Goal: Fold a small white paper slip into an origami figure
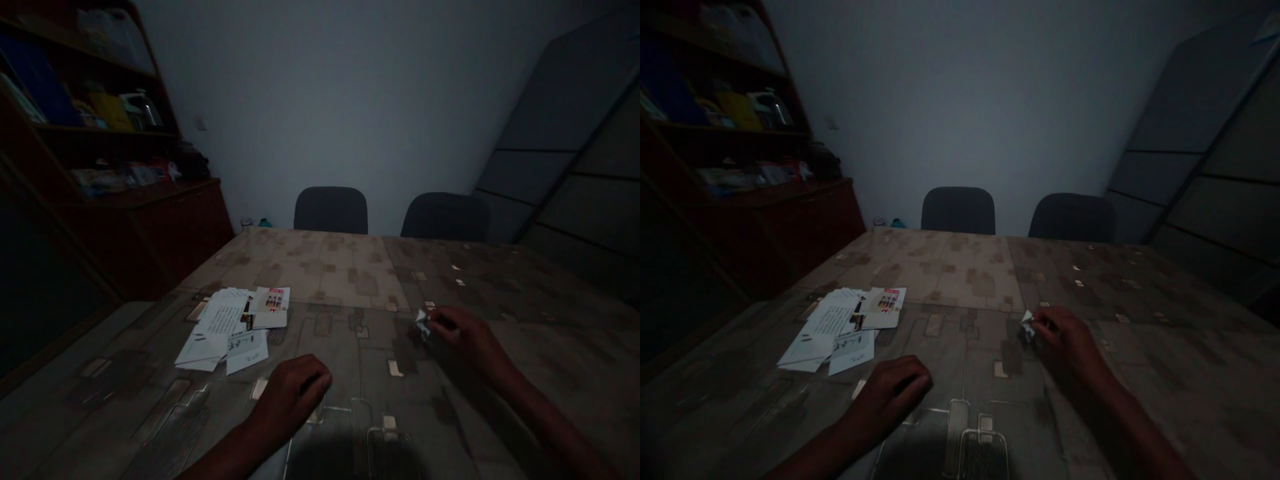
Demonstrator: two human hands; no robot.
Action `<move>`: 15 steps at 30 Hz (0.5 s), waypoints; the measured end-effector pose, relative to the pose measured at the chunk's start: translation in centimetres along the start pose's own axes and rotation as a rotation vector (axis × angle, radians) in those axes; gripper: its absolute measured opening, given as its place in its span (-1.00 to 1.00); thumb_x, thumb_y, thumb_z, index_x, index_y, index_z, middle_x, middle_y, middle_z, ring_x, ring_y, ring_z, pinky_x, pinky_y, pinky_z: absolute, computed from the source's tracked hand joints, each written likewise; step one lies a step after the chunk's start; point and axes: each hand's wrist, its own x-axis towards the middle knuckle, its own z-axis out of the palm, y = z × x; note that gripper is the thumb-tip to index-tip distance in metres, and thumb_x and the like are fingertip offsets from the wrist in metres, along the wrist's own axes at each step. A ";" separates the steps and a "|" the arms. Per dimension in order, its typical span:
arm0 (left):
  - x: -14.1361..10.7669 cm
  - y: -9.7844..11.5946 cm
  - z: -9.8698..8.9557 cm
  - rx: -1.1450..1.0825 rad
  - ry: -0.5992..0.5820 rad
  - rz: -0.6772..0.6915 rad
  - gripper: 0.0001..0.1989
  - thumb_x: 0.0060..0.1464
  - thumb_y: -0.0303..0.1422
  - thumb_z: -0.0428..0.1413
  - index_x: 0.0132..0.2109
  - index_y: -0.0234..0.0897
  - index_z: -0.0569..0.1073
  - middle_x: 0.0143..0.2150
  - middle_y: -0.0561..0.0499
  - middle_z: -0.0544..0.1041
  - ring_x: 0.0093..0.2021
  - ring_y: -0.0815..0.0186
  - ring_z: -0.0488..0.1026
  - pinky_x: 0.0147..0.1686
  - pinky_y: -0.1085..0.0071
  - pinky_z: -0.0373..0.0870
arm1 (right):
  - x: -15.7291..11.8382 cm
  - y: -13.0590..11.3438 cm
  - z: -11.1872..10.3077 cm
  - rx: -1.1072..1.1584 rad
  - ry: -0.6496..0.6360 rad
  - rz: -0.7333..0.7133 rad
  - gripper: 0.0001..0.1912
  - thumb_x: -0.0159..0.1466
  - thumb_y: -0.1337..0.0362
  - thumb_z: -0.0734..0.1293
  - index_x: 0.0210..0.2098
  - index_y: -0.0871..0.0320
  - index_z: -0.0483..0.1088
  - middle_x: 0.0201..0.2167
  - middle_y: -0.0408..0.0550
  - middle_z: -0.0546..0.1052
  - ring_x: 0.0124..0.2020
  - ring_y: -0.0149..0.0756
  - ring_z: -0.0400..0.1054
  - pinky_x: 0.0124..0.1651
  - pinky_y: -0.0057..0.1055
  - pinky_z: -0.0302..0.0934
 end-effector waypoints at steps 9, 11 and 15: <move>0.1 -0.3 0.2 0.028 -0.021 0.002 -0.76 0.24 -0.40 -0.02 -0.39 -0.27 0.44 -0.43 0.03 0.47 -0.41 0.33 0.44 -0.39 0.44 0.25 | 1.5 10.9 -3.7 -0.085 0.005 0.116 -0.63 0.19 0.00 0.22 -0.43 0.15 0.49 -0.46 0.05 0.57 -0.42 -0.07 0.44 -0.36 -0.26 0.23; 0.1 -0.2 0.1 0.030 -0.026 -0.012 -0.75 0.25 -0.39 -0.03 -0.38 -0.27 0.44 -0.42 0.03 0.48 -0.40 0.33 0.44 -0.39 0.44 0.25 | 1.9 10.9 -3.1 -0.084 -0.008 0.109 -0.62 0.19 -0.01 0.22 -0.42 0.15 0.50 -0.44 0.05 0.57 -0.40 -0.08 0.43 -0.35 -0.27 0.24; 0.1 0.0 0.0 0.018 -0.034 -0.020 -0.75 0.25 -0.40 -0.03 -0.38 -0.26 0.44 -0.41 0.03 0.48 -0.40 0.33 0.45 -0.38 0.44 0.26 | 2.5 10.4 -2.5 -0.066 -0.048 0.083 -0.63 0.15 -0.03 0.25 -0.48 0.13 0.48 -0.46 0.03 0.55 -0.39 -0.09 0.43 -0.35 -0.29 0.24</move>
